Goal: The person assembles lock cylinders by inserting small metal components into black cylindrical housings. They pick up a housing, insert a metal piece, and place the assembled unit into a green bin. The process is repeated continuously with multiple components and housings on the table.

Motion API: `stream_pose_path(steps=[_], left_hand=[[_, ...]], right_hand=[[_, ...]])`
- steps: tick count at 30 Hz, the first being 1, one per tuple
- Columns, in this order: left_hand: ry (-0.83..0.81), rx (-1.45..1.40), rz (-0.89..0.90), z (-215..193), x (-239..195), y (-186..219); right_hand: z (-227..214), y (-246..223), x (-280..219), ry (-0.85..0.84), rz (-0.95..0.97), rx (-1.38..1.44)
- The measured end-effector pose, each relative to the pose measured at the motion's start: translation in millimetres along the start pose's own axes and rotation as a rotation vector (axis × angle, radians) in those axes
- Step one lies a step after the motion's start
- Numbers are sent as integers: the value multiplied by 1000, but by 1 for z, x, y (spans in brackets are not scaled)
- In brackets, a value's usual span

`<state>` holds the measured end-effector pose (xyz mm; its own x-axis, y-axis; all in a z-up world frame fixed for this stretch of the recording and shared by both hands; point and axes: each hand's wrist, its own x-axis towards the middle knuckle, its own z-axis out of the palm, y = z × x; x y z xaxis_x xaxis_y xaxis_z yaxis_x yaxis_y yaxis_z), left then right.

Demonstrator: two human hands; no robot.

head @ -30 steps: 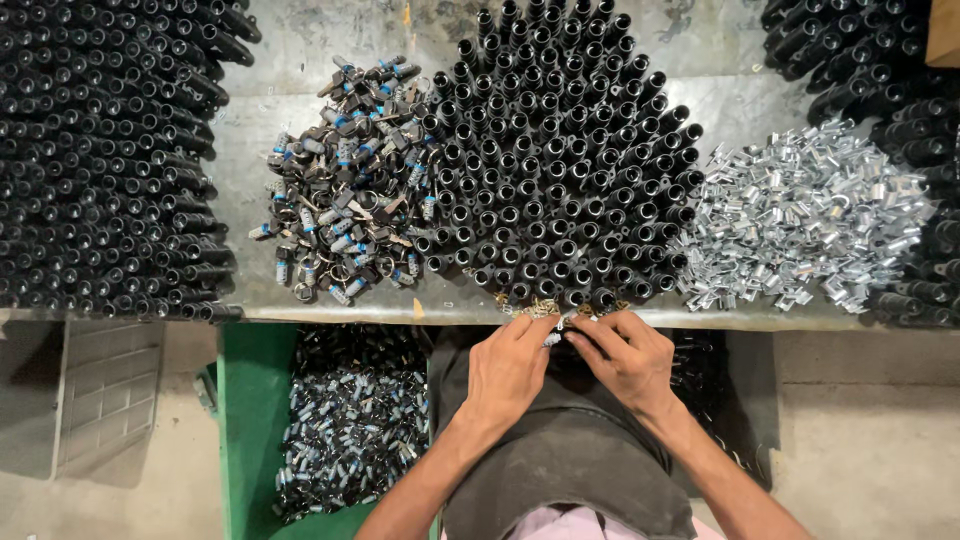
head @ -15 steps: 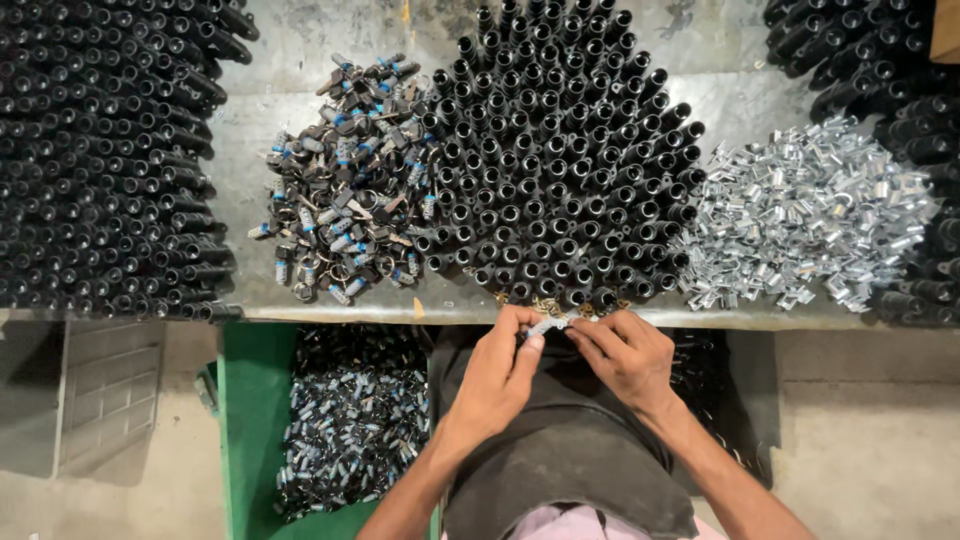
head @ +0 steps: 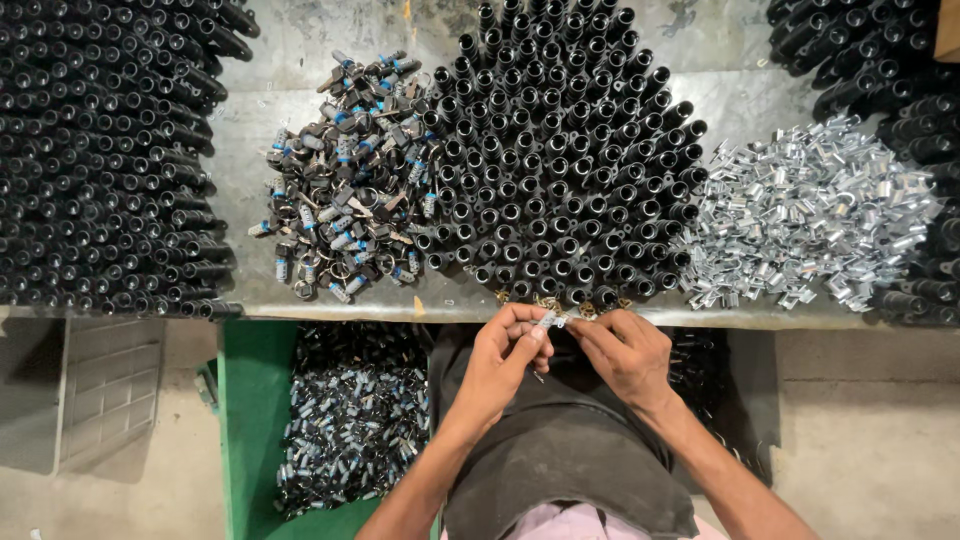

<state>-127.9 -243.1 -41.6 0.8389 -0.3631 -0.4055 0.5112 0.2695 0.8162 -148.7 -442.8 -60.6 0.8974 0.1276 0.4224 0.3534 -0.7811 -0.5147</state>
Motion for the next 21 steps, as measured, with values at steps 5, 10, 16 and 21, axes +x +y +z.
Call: stream_pose_path(steps=[5,10,16,21], left_hand=[[10,-62,-59,-1,-1,2],[10,-107,-105,4,0,-3],[33,-88,-96,-1,-1,-4],[30,-51,-68,-2,-3,-3]], right_hand=[[-1,4,-2,11,41,96],[-4,-2,-4,49,37,128],[-1,-8,0,-44,62,-46],[-2,-2,-2,-53,61,13]])
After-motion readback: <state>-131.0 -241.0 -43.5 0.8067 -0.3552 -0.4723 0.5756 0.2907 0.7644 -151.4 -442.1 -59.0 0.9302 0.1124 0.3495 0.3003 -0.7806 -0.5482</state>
